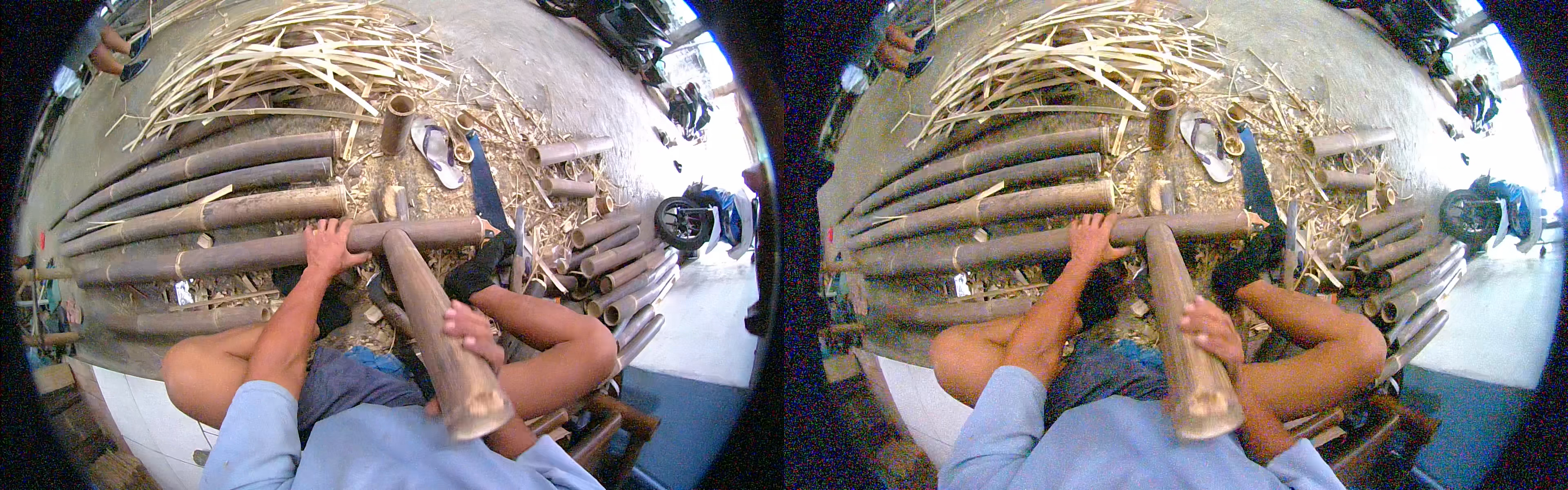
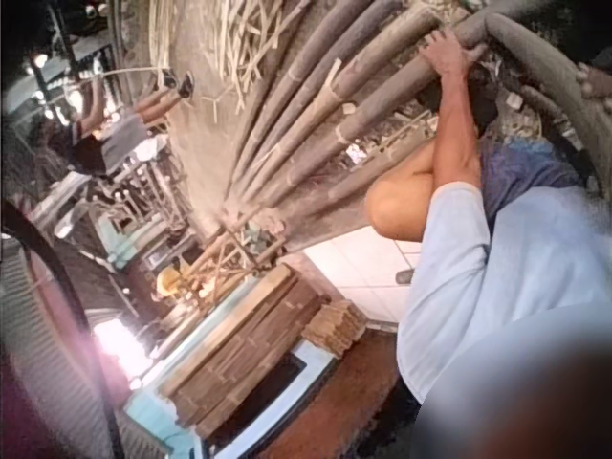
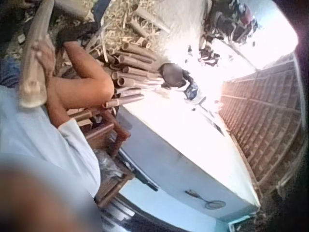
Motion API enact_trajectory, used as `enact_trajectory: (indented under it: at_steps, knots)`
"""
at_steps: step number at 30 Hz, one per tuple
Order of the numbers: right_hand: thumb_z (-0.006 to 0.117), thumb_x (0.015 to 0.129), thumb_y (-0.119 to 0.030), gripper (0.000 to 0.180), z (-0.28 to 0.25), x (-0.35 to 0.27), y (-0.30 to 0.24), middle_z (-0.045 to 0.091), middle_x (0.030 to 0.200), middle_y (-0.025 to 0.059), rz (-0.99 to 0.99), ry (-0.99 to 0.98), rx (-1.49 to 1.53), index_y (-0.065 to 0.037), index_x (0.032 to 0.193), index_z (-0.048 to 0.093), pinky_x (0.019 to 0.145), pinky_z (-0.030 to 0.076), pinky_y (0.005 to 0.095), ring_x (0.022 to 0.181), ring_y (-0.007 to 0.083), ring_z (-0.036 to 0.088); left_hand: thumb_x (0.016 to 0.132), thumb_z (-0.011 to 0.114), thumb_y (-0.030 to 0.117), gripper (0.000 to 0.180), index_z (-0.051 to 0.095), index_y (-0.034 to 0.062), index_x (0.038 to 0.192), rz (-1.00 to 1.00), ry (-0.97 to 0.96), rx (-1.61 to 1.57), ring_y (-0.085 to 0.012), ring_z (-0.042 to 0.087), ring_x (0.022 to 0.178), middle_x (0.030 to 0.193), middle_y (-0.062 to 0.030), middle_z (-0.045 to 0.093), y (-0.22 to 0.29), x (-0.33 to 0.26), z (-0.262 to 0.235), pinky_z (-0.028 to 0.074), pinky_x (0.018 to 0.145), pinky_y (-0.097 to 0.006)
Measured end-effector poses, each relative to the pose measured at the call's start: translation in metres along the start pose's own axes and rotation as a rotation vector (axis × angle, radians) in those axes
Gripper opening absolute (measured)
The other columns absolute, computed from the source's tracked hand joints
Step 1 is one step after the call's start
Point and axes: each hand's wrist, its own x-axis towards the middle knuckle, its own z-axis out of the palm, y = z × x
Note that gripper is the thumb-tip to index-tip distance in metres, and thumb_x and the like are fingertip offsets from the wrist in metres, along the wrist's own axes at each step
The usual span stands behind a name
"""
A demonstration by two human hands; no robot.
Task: The person sits on the floor and uses a chisel and wooden mallet to hollow and smooth the interior of a bamboo segment. They repeatedly strike the chisel, rotate the bamboo, and inspect the inner surface, producing wood shavings.
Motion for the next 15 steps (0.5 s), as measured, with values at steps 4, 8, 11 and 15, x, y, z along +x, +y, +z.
enact_trajectory:
  at_steps: [4,8,11,15]
  knots:
    - [0.093,0.064,-0.048,0.100,0.006,0.064,0.030,0.059,0.128,0.0217,0.011,0.066,-0.181,-0.004,0.138,0.042,0.106,0.041,0.0543,0.121,0.0391,0.057,0.056,0.091,0.055,0.099,0.053,0.0179,0.140,0.064,0.045,0.003,-0.0337,0.052,0.124,0.129,-0.0118,0.056,0.000,-0.002,0.008,0.037,0.106,-0.059]
    - [0.093,0.069,-0.034,0.082,0.012,0.130,0.019,0.065,0.120,0.0183,0.314,0.157,-0.236,-0.003,0.131,0.049,0.095,0.051,0.0435,0.112,0.0313,0.064,0.054,0.092,0.053,0.091,0.057,0.0149,0.129,0.059,-0.101,-0.015,-0.0351,0.059,0.117,0.120,-0.0148,0.064,-0.003,0.008,-0.004,0.042,0.097,-0.055]
    - [0.091,0.074,-0.032,0.071,0.009,0.182,0.001,0.070,0.110,0.0173,0.243,0.138,-0.163,-0.003,0.127,0.052,0.086,0.055,0.0422,0.101,0.0304,0.070,0.053,0.092,0.053,0.085,0.059,0.0128,0.121,0.132,-0.042,-0.076,-0.0374,0.061,0.113,0.115,-0.0171,0.066,-0.009,0.007,-0.027,0.043,0.094,-0.053]
    - [0.084,0.084,-0.035,0.063,0.006,0.233,-0.005,0.070,0.107,0.0098,0.296,0.063,-0.096,-0.003,0.129,0.054,0.086,0.056,0.0339,0.098,0.0166,0.067,0.054,0.089,0.055,0.088,0.061,0.0139,0.126,0.171,-0.066,-0.145,-0.0379,0.061,0.114,0.116,-0.0175,0.066,-0.014,0.004,-0.060,0.045,0.096,-0.052]
